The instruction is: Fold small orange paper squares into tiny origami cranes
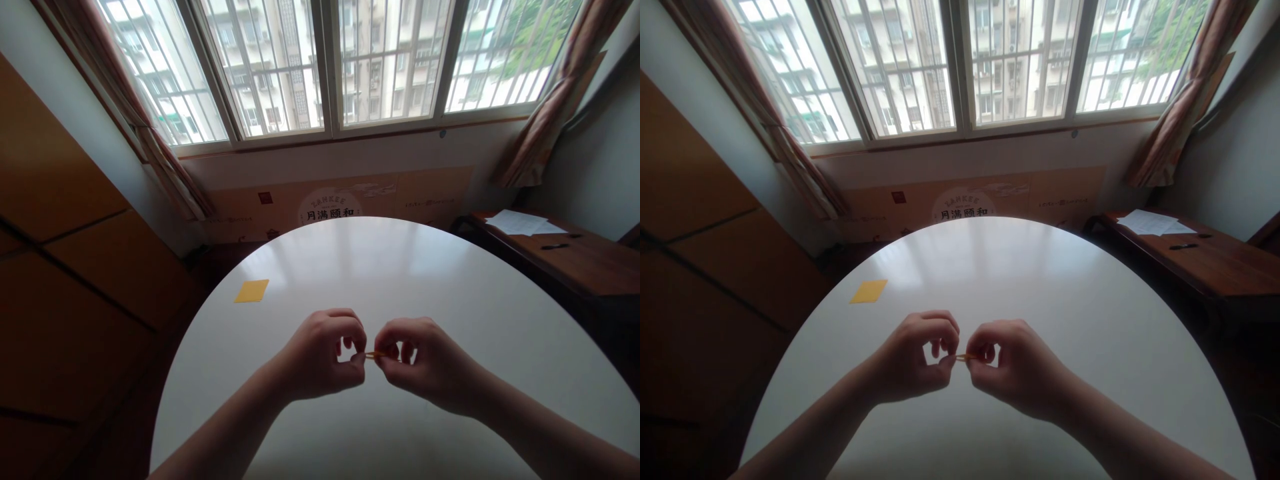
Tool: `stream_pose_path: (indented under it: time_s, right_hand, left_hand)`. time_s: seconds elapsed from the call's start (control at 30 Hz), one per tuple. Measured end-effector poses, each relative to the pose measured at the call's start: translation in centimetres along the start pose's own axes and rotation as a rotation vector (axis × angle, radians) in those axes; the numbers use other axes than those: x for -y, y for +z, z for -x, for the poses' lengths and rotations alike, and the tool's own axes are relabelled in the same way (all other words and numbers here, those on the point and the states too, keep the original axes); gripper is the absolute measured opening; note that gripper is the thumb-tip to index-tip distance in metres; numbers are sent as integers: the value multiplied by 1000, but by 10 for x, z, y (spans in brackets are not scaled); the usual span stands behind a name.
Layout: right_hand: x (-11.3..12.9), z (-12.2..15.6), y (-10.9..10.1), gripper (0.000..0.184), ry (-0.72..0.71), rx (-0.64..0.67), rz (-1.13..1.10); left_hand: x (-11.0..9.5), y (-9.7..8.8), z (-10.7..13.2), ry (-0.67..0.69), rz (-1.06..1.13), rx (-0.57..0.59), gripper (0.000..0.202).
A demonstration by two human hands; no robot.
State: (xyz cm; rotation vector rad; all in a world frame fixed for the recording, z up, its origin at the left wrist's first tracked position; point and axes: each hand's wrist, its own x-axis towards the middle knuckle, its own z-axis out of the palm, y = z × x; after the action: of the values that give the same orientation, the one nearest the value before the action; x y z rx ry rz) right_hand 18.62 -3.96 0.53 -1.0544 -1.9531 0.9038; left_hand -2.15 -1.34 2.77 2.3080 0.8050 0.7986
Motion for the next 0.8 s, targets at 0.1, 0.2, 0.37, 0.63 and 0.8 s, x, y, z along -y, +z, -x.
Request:
stream_pose_path:
  time_s: [0.1, 0.2, 0.37, 0.63, 0.8]
  right_hand:
    - [-2, -3, -2, 8, 69, 13, -82]
    - [-4, -8, -4, 7, 169, -12, -207]
    - [-14, -13, -6, 18, 259, -33, -370]
    - [-19, -14, -3, 28, 267, -30, -542]
    - [-15, -13, 0, 32, 358, -33, -633]
  left_hand:
    - [5, -6, -1, -35, 45, -26, 14]
    - [8, -13, -3, -93, 93, -131, 12]
    - [6, -7, -6, -123, 130, -226, 3]
    - [12, 13, -5, -202, 181, -209, 14]
    - [10, 15, -8, -306, 283, -226, 17]
